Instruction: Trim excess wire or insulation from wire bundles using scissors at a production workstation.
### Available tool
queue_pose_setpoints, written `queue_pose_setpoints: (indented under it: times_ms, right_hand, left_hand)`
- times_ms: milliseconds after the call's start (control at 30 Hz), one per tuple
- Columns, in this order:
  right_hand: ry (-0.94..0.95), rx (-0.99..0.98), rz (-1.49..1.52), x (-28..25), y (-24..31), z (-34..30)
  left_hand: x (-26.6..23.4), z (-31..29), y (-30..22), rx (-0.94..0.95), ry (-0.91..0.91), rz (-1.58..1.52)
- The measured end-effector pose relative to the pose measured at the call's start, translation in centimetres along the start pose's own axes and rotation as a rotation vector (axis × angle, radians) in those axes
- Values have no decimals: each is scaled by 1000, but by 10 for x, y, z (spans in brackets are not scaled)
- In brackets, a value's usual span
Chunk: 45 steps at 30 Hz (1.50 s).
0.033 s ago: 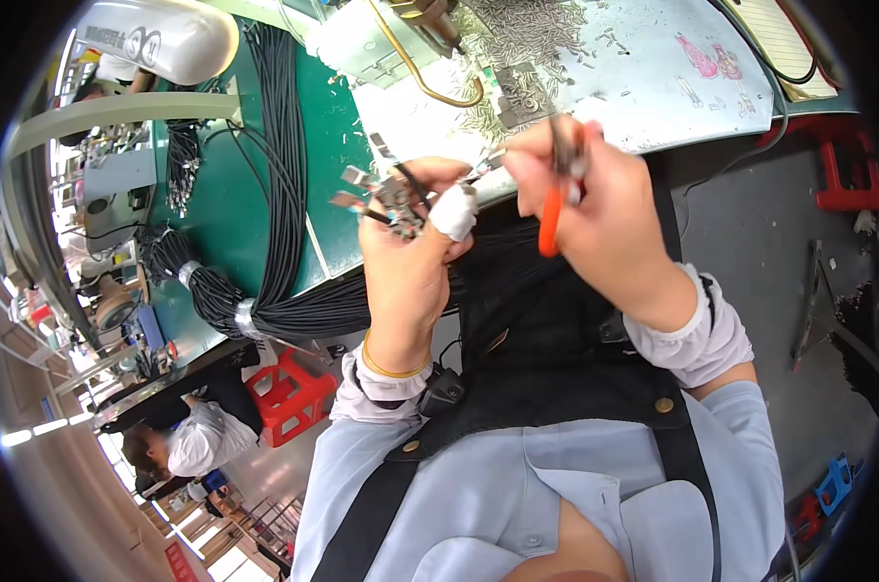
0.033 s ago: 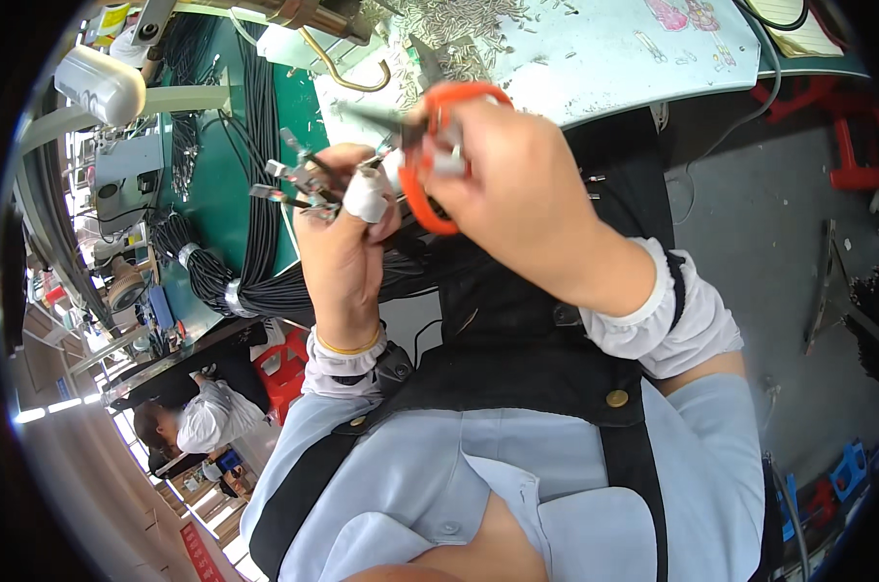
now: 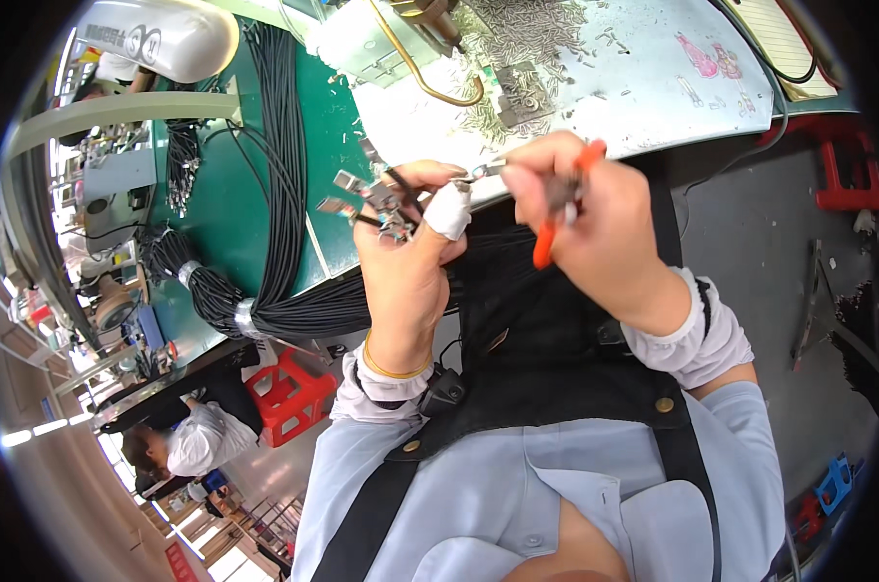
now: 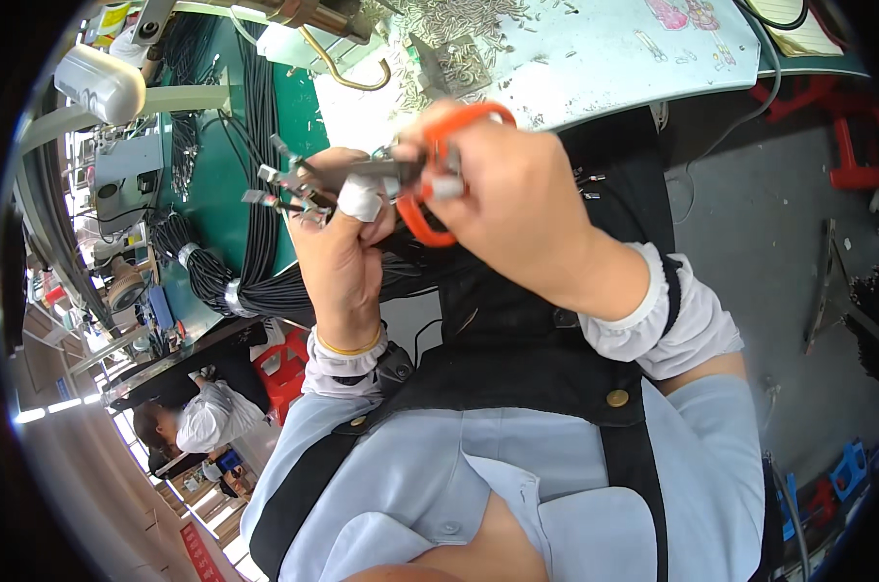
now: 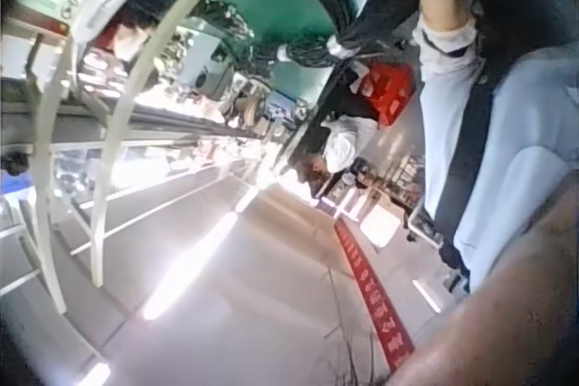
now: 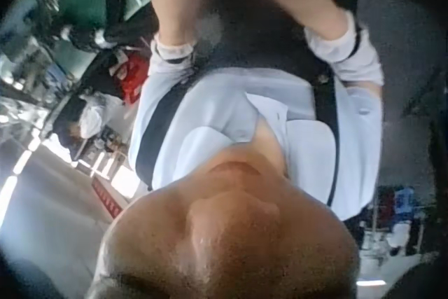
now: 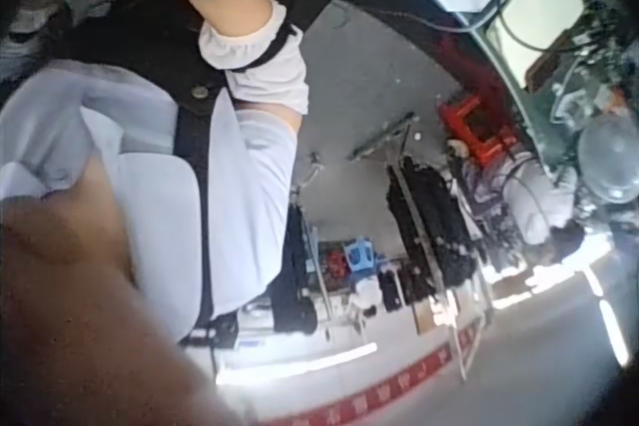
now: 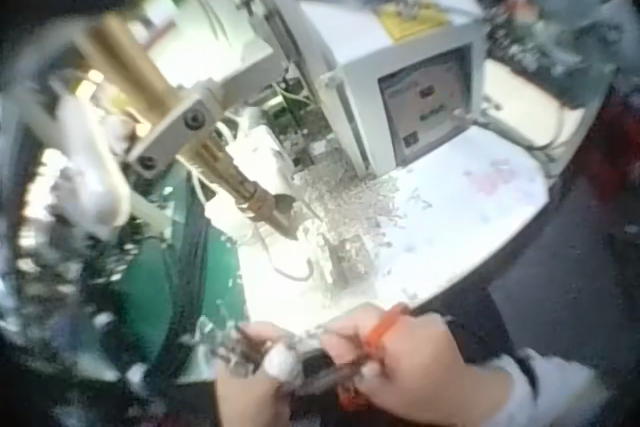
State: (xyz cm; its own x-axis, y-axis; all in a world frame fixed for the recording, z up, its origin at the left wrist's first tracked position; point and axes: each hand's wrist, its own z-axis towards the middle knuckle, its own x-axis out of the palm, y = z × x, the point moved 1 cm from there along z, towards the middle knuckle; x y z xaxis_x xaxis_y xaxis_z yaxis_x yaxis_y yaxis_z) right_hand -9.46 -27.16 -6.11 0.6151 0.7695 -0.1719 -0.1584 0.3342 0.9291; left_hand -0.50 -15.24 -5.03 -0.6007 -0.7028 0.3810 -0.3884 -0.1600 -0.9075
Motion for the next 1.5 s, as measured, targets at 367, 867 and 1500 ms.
queue_pose_setpoints:
  times_ms: [367, 867, 1500]
  right_hand:
    - [282, 225, 298, 0, -6, 4]
    - [-27, -539, -548, -5, -9, 5]
    - [147, 241, 28, 3, -21, -13]
  left_hand:
    - [-8, -1, -3, -232, 42, -178]
    - [-2, -2, 3, 218, -139, 627]
    - [4, -14, 8, 167, -154, 395]
